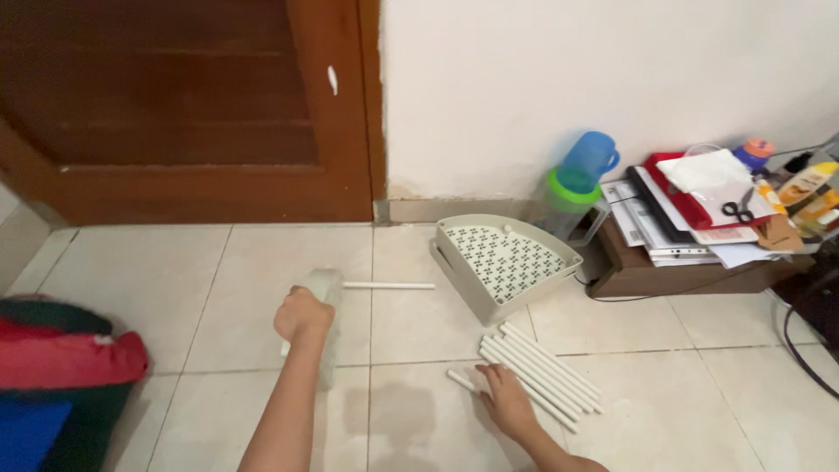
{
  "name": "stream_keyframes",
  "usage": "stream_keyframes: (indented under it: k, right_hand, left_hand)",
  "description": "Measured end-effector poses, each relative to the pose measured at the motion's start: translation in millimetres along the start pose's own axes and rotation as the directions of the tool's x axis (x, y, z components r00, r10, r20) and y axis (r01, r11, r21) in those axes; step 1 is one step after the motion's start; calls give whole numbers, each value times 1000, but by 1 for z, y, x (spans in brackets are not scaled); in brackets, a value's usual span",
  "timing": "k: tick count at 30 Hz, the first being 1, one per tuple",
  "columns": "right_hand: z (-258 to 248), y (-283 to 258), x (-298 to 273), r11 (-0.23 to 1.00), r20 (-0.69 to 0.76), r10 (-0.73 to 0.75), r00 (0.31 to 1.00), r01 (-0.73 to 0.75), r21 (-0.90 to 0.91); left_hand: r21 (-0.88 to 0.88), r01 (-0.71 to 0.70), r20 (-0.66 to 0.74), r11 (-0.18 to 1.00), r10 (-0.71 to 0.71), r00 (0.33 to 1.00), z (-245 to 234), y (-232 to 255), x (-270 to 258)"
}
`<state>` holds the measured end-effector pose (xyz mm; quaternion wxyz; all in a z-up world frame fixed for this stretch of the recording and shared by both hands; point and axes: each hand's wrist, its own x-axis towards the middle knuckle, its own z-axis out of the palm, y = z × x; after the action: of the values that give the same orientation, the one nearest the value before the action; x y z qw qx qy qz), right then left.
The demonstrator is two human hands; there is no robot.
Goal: The person assembles a white plastic corner shelf by inserting white support rods into the perforated shelves. They connect the shelves together to form a three-tiered unit and place it upright on the floor.
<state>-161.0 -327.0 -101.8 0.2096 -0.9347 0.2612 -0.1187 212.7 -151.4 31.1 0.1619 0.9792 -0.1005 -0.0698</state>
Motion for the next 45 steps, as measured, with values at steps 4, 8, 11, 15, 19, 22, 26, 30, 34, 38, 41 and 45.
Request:
stream_keyframes:
  k: [4, 8, 11, 15, 19, 22, 26, 30, 34, 38, 41, 45]
  right_hand:
    - [-26, -19, 7, 997, -69, -59, 996, 62, 36]
    - [-28, -38, 20, 992, -105, -86, 991, 95, 86]
    - [-14, -48, 26, 997, 16, -59, 998, 58, 54]
    - [34, -46, 5, 898, 418, 333, 845, -148, -415]
    - [74, -21, -35, 818, 349, 284, 893, -36, -574]
    - [77, 7, -36, 790, 313, 224, 923, 16, -613]
    - [65, 40, -19, 777, 236, 188, 953, 3, -629]
    - [45, 57, -7, 742, 141, 77, 987, 38, -669]
    - [12, 40, 6, 873, -166, 10, 986, -90, -479]
    - [-37, -13, 54, 985, -654, 79, 752, -160, -66]
    - [-67, -62, 96, 961, -644, 181, 743, 6, 278]
    - [-76, -124, 150, 942, -213, -217, 952, 262, 209]
  left_hand:
    - [-83, -91, -37, 992, 88, 995, 3, -29, -43]
    - [-247, -187, -132, 951, 158, 979, 11, -79, -121]
    - [-286, -318, -264, 904, 245, 933, 23, -111, -162]
    - [-328, -394, -292, 859, 305, 907, 45, -137, -181]
    - [-266, -523, -395, 810, 403, 826, 62, -152, -187]
    - [-325, -495, -378, 806, 369, 849, 67, -155, -190]
    - [-419, -456, -358, 785, 318, 878, 69, -157, -193]
    - [-465, -465, -360, 753, 319, 877, 77, -160, -195]
    - [-454, -459, -344, 764, 325, 881, 98, -170, -191]
    - [-495, -494, -413, 715, 306, 858, 131, -176, -178]
    - [-547, -414, -344, 727, 255, 903, 154, -185, -171]
    - [-573, -447, -380, 687, 261, 887, 166, -187, -172]
